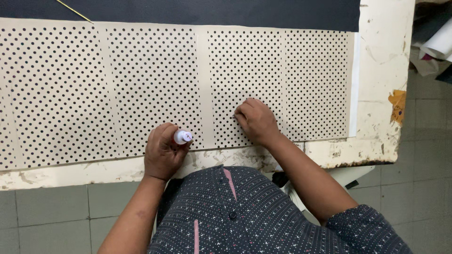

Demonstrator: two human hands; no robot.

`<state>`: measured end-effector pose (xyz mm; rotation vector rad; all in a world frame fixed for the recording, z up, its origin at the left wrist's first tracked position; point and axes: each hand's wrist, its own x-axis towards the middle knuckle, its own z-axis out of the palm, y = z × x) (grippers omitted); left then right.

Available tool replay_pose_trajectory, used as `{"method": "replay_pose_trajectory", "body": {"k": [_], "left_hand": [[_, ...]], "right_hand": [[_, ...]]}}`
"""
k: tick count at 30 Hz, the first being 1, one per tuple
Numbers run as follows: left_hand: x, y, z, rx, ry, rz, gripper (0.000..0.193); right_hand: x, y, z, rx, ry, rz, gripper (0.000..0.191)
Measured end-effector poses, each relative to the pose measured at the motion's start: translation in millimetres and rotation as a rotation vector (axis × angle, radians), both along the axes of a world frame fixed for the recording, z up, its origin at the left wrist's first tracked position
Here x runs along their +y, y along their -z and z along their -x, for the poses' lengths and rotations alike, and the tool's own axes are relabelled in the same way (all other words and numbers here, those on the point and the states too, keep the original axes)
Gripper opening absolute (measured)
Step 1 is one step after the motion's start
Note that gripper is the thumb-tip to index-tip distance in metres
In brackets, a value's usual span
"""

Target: The person applies glue from a small bottle onto a perforated sheet laid on a table. They repeatedly squeeze the bottle and move it across the surface, then lift and fold the sheet to continue applying glue to another section.

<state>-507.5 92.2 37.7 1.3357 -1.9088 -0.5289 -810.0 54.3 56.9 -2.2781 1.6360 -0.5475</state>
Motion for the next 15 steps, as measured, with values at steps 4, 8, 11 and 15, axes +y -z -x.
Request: {"method": "replay_pose_trajectory", "body": {"k": [4, 8, 11, 15], "left_hand": [[0.7, 2.8, -1.2, -0.001, -0.002, 0.03, 0.051], [0.9, 6.6, -1.3, -0.05, 0.0, 0.008, 0.052], [1.7, 7.1, -1.5, -0.047, 0.0, 0.018, 0.052], [1.4, 6.0, -1.2, -0.037, 0.006, 0.008, 0.051]], "right_hand": [[0.9, -9.7, 16.8, -0.012, 0.155, -0.121, 0.011], [12.7, -14.5, 18.9, -0.112, 0.161, -0.191, 0.013], [21.0, -9.4, 5.6, -0.116, 0.111, -0.196, 0.012], [23.4, -2.4, -3.9, -0.018, 0.044, -0.071, 0.011]]}}
